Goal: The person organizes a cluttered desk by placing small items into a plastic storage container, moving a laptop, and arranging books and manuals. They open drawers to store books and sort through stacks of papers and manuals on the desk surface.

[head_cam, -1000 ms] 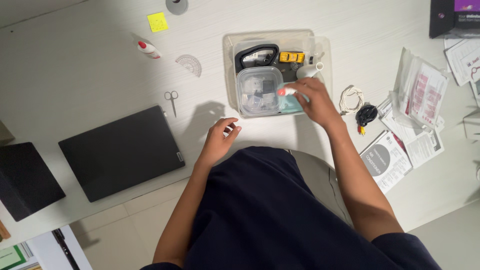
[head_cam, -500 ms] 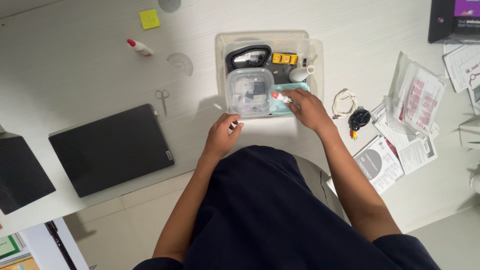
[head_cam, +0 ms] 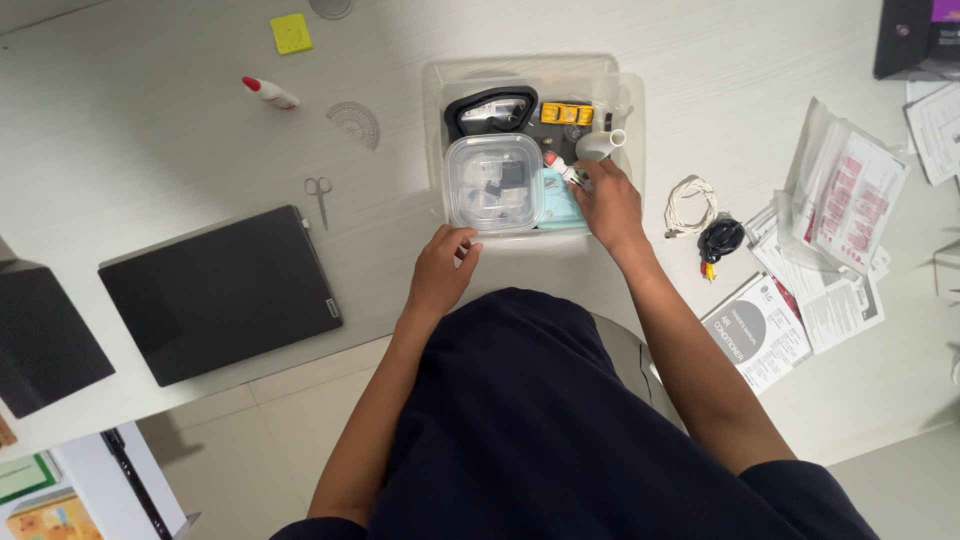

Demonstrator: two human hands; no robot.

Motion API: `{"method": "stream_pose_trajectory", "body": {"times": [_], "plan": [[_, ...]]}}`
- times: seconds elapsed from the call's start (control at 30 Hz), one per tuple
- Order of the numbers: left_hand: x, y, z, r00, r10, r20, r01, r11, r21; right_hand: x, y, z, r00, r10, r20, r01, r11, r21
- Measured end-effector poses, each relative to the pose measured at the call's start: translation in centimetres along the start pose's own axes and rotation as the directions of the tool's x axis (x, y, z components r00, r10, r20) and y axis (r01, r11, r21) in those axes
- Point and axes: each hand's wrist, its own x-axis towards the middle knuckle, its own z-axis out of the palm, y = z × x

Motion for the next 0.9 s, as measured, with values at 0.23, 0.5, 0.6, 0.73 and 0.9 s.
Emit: {"method": "stream_pose_trajectory", "body": {"times": [0.23,0.5,0.6,0.73,0.9], "plan": [[-0.1,0.1,0.2,1.0,-0.029,0.008,0.029,0.999,0.027,-0.1,0.5,-0.4,0.997,-0.07,-0.014,0.07,0.997,0.038],[-0.2,0.7,0.4,0.999,-0.033,-0.005,0.034,0.999,0.036,-1.2,2.2,-0.7,0.998,0.025,0.059,-0.025,1.0,0.011],[-0.3,0.8,0.5,0.999,-0.031,-0.016,0.032,0.998,0.058,-1.4,1.7,-1.0,0.999,-0.041,0.001,0.041,0.999,0.015],[-0.6,0.5,0.9,0.993,0.011,-0.114,0.0,0.996,0.093,-2.6,1.1,-2.7,0.988,-0.035,-0.153,0.064,0.98,0.189],[-0.5,-0.1,1.1,0.964,-0.026,-0.265,0.054,0.993,0.101,-4.0,4.3,-4.5,0.878,0.096,-0.469,0.09,0.93,0.357]]}}
